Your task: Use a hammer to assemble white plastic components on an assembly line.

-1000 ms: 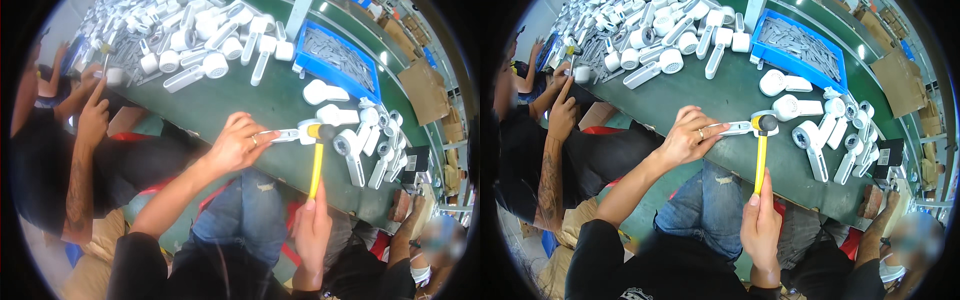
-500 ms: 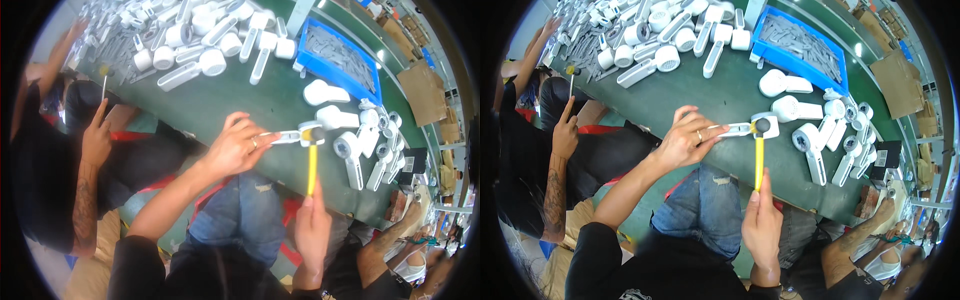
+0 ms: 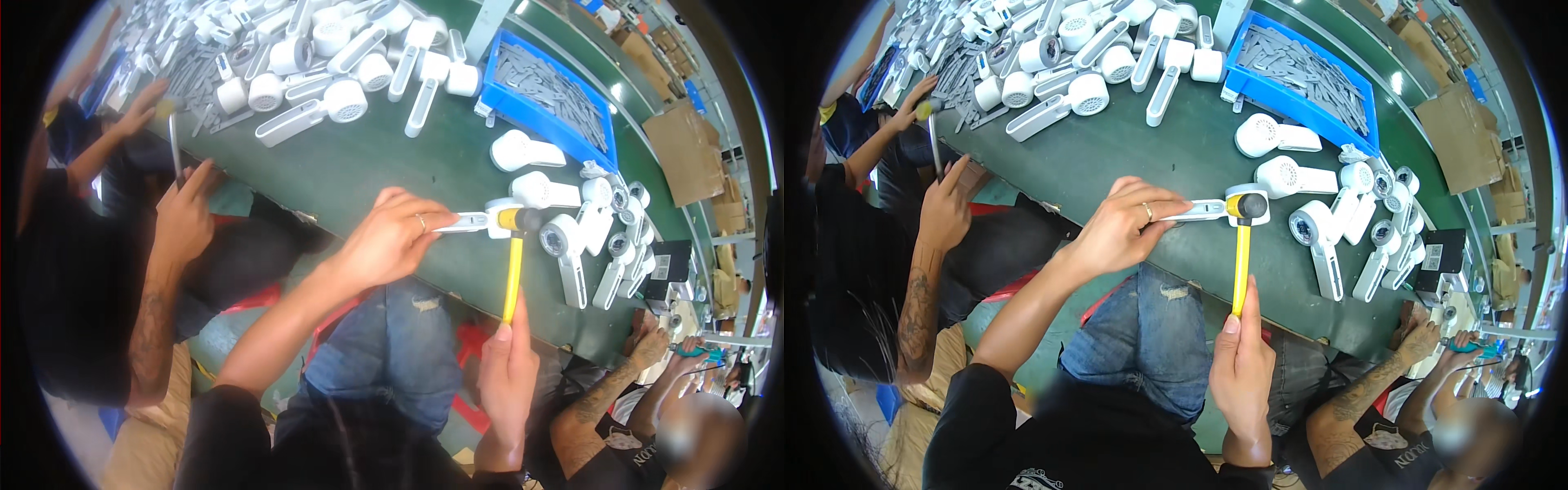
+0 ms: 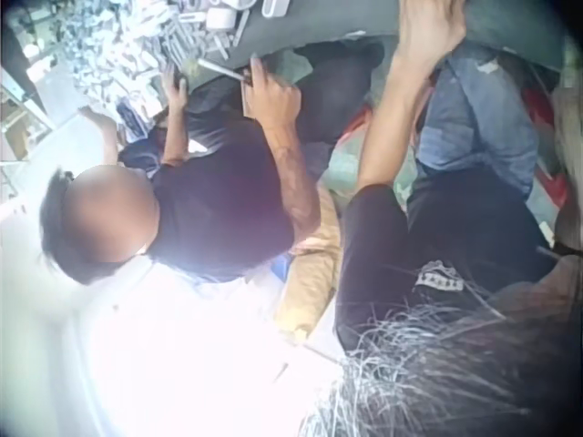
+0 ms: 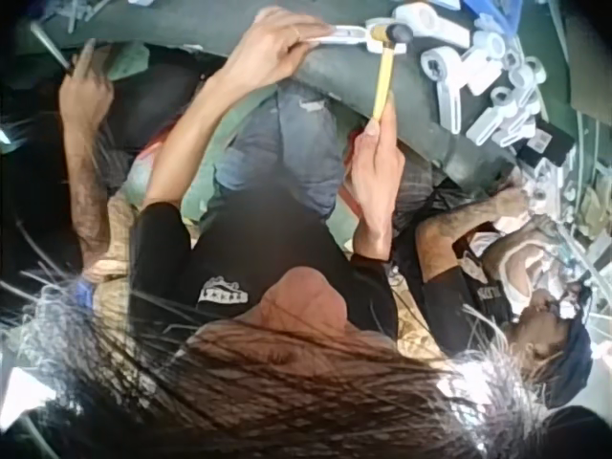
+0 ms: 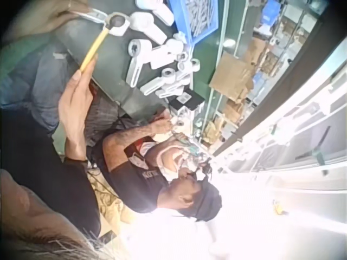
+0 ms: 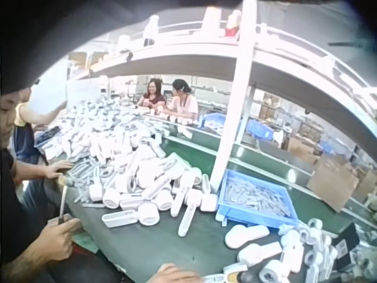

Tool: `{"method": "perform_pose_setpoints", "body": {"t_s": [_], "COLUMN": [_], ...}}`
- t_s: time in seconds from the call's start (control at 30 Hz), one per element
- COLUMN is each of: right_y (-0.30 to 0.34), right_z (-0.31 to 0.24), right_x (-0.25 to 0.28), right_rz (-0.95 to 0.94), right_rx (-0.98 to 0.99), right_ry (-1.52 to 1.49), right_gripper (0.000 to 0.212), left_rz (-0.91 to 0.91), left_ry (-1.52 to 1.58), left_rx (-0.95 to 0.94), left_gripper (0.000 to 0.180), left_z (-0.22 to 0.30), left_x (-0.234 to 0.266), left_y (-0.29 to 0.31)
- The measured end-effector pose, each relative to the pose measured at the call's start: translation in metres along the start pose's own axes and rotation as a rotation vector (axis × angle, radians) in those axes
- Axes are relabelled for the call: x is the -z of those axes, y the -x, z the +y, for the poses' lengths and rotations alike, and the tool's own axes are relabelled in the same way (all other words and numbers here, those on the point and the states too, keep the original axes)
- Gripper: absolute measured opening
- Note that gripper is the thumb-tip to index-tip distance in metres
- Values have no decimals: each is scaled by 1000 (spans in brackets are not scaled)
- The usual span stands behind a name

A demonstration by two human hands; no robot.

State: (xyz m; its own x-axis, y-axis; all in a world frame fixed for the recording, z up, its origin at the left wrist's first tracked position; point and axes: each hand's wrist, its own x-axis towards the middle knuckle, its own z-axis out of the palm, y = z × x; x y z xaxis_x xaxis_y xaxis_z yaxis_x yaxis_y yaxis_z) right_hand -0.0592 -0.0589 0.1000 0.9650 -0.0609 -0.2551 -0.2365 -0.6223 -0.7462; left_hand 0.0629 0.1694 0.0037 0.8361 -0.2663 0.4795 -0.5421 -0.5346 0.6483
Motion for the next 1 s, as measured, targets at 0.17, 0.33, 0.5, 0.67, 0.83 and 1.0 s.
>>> {"method": "perform_pose_setpoints", "body": {"t_s": [0.17, 0.33, 0.5, 0.67, 0.83, 1.0], "right_y": [13, 21, -7, -9, 10, 0], "right_z": [-8, -15, 1, 9, 11, 9], "right_x": [7, 8, -11, -23, -26, -16], "right_rz": [19, 6, -110, -65, 45, -71], "right_rx": [19, 142, 73, 165, 268, 156], "right_ry": [24, 1, 218, 317, 115, 97], "right_gripper": [56, 57, 59, 60, 64, 57], "left_rz": [-70, -100, -130, -140, -145, -143], "left_ry": [201, 165, 153, 157, 176, 153], "left_rx": [-13, 191, 235, 218, 227, 246], "left_gripper": [49, 93, 108, 109, 109, 109], "left_z": [-17, -8, -13, -9, -10, -11], "left_x": [-5, -1, -3, -7, -5, -7], "left_y": [1, -2, -1, -1, 2, -1]}}
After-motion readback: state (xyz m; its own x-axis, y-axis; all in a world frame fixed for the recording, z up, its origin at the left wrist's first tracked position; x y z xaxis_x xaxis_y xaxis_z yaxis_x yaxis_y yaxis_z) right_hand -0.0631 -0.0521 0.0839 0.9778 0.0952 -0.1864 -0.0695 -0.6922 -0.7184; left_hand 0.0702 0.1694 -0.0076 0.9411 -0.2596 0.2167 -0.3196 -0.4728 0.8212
